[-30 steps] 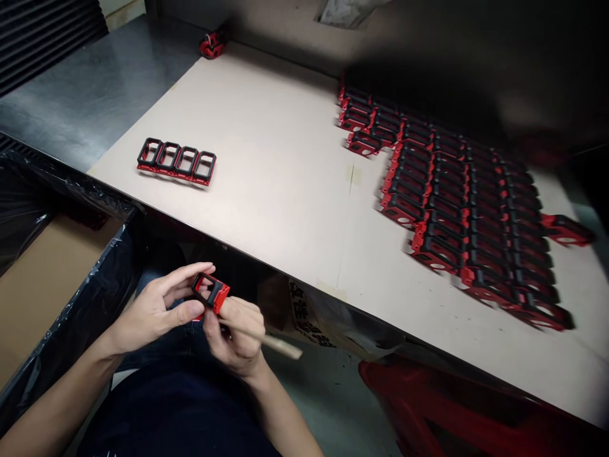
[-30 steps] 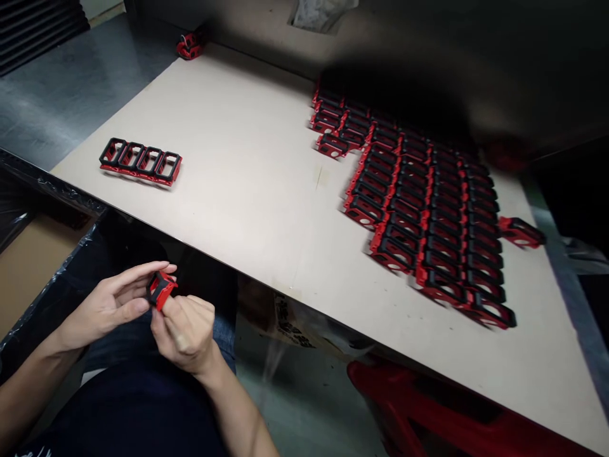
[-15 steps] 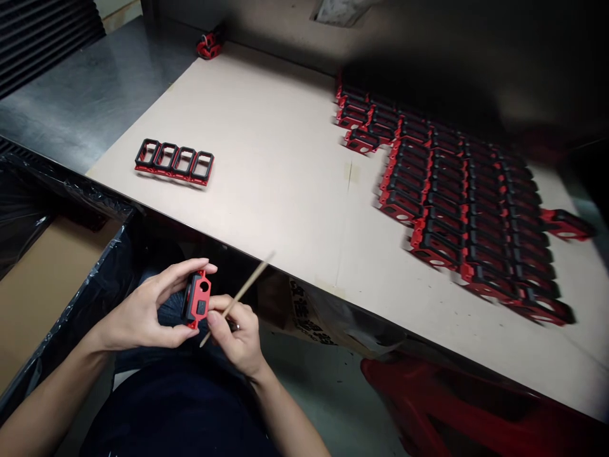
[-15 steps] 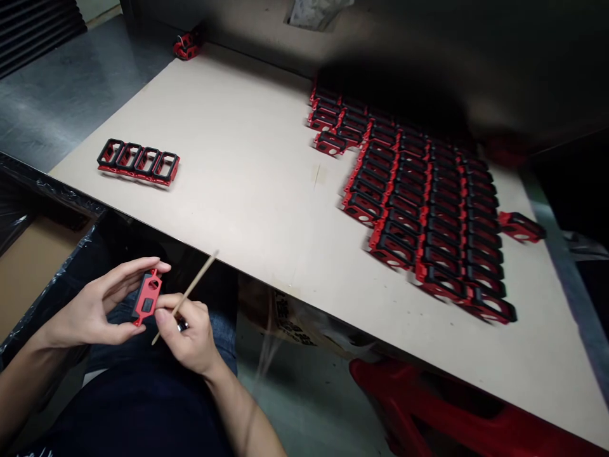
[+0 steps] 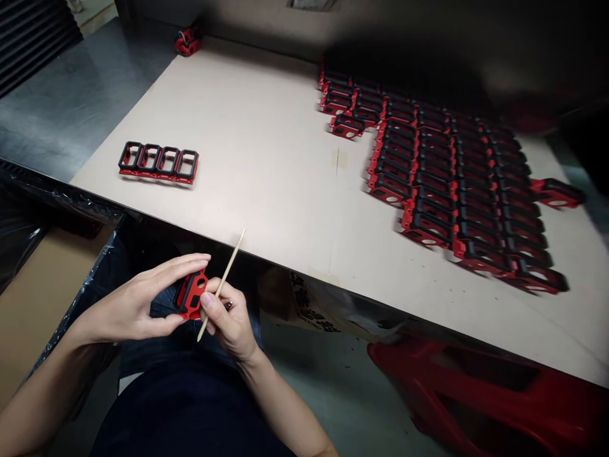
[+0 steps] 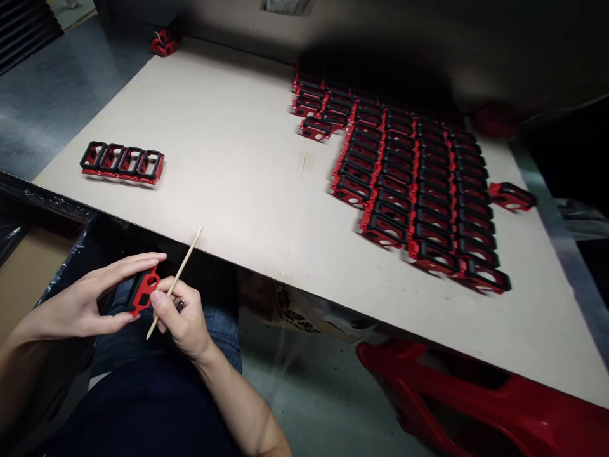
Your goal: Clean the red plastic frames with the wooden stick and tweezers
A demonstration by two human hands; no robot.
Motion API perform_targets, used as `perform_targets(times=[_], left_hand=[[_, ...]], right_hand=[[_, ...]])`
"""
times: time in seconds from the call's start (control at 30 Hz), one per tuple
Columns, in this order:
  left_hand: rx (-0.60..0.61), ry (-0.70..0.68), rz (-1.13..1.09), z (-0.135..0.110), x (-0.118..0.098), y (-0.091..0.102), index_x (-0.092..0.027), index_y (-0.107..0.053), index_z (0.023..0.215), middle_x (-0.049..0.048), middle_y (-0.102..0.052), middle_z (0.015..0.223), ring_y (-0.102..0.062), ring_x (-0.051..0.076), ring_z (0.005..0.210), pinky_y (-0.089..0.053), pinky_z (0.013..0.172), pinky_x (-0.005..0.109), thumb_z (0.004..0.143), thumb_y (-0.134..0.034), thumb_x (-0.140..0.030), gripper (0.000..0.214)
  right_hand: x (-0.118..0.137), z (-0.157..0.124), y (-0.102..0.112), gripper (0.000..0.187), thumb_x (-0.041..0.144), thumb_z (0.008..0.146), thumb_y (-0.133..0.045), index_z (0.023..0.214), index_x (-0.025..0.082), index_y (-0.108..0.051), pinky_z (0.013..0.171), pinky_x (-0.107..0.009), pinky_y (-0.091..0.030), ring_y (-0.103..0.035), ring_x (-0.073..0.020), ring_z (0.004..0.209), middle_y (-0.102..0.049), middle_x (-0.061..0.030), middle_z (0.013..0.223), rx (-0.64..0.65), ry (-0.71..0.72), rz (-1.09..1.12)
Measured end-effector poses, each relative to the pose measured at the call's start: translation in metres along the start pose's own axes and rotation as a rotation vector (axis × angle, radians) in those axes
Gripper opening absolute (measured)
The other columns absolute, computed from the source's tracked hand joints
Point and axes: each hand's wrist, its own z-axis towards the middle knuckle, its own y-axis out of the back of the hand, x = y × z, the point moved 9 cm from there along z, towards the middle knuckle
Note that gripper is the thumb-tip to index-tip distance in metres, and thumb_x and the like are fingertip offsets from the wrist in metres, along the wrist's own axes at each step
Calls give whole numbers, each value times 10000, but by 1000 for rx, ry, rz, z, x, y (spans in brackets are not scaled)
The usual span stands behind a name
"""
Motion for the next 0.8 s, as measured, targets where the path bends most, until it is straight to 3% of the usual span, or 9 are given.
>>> perform_targets(times=[0.27,0.47,0.67,0.73,0.8], left_hand=[[50,23,75,2,2,1,-299,-410,1607,69,-554,1606,-548,250,1466,-425,1242,399,906,-657,-115,766],[-63,29,65,5,-1,33,-364,-550,1511,41,-612,1520,-593,264,1412,-479,1196,345,862,-779,-171,715],[-322,41,-316,13,12,80,-375,-610,1460,40,-660,1449,-636,273,1350,-550,1130,329,833,-885,-269,692],[-393,35,-365,16,13,90,-387,-625,1436,40,-684,1395,-699,261,1215,-627,991,311,872,-850,-393,607],[-435,37,-248,21,8,95,-365,-685,1342,47,-686,1369,-728,243,1051,-648,831,301,931,-755,-510,441]], right_hand=[[2,2,0,476,670,868,-696,846,204,-604,409,-212,-331,-368,-60,373,-513,82,499,-14,31,-35],[30,-5,40,465,654,953,-600,798,216,-586,427,-228,-339,-363,-81,398,-417,97,473,-275,220,-211],[16,-11,38,589,695,976,-535,630,223,-465,411,-217,-324,-383,-76,398,-422,66,473,-68,134,-331],[13,-14,36,592,682,983,-534,620,217,-477,416,-214,-320,-395,-79,410,-425,62,477,-37,125,-357],[12,-17,37,587,670,988,-535,619,216,-483,424,-215,-314,-394,-83,433,-430,57,489,-31,125,-377]])
